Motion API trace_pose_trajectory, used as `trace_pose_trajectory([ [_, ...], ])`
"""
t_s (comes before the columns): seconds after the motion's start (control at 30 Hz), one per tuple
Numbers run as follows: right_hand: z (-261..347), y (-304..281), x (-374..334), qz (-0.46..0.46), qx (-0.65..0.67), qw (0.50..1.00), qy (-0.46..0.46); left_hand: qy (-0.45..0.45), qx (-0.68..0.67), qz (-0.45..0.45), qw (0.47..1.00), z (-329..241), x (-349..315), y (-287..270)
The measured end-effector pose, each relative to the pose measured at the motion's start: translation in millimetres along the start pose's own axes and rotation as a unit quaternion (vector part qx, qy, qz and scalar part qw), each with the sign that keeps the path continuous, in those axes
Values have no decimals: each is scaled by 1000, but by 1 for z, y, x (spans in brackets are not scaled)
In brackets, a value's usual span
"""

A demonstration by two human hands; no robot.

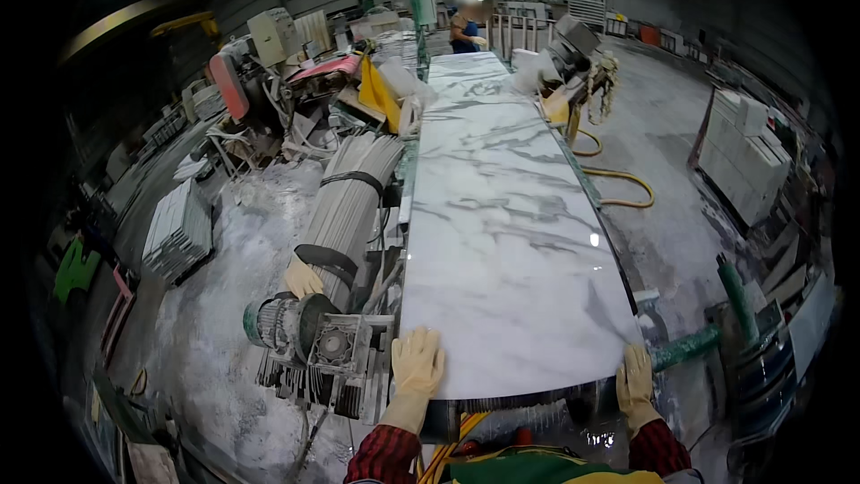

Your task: The person repeatedly picks up large white marble-patterned stone slabs from a conveyor belt and places them back onto the belt. The action is repeated multiple times throughout the clip in a factory setting.

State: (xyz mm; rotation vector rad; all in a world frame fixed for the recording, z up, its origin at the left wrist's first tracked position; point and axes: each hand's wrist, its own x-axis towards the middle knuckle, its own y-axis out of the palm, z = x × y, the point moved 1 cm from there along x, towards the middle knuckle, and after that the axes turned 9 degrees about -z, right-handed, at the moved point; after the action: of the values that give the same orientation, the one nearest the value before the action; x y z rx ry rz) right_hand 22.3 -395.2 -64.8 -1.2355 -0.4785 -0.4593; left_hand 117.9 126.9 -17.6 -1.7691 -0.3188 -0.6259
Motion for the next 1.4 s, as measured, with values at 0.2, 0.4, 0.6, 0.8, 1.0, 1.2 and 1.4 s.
trace_pose_trajectory([
  [0.2,7,-8,0,-24,36,999,-1,43,-38,36,998,-3,-43,-35],
  [0.4,10,-11,2,-14,29,999,10,61,-56,52,995,-6,-44,-48],
  [0.6,9,-9,0,-29,34,999,-12,91,-17,59,994,8,-23,-24],
  [0.8,8,-9,-4,-39,24,998,-39,60,31,80,994,19,-2,13],
  [1.0,11,-11,-10,-34,-14,999,-16,41,13,85,995,18,3,15],
  [1.2,12,-1,-25,-30,-30,999,17,53,16,65,996,16,2,10],
  [1.4,29,-3,-37,-12,-18,997,80,57,18,54,997,14,1,7],
])
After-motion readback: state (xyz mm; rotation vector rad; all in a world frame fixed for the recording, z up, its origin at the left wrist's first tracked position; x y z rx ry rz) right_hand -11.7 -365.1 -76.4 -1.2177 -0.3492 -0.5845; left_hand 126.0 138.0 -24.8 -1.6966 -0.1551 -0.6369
